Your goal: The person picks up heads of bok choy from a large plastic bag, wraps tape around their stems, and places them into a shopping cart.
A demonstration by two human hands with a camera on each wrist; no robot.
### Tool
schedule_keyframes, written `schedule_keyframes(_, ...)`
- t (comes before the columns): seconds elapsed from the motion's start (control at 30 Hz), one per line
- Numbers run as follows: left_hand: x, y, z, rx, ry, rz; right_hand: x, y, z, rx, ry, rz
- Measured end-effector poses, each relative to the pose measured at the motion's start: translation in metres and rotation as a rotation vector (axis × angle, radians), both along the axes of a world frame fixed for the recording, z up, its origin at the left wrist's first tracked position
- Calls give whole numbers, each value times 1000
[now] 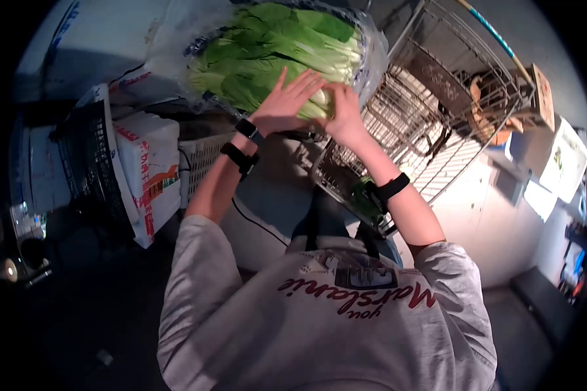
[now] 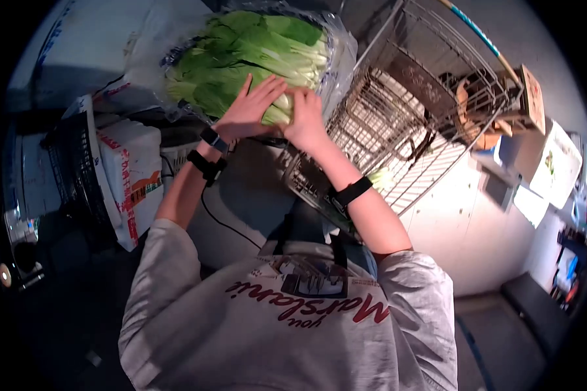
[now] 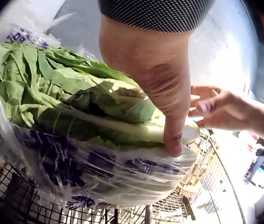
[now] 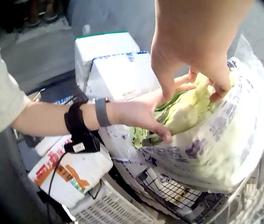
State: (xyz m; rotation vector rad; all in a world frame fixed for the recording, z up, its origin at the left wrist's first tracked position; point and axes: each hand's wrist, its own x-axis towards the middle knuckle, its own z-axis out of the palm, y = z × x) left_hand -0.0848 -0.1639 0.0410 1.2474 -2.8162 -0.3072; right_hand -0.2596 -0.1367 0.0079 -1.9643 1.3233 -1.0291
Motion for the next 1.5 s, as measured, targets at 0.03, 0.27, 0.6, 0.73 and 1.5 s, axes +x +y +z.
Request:
schedule_keyframes(0.03,1,-4,-1,-25,-5,-44,-2,-2,9,137,-76,-19)
schedule_keyframes(0.27,10,-9,-16,-101,147,-140,-3,-11,14,417,-791,120)
schedule_keyframes(0.6,-11,9,2,-10,31,45,-48,-70,11,4,-151,-49)
schedule_keyframes(0.73,-40,56,-1,-106,216,526,-25,-86,34,-17,222,123)
schedule_keyframes(1.5,-92,75,-15,266,1583,1319,7,-173,113,1029,329,695)
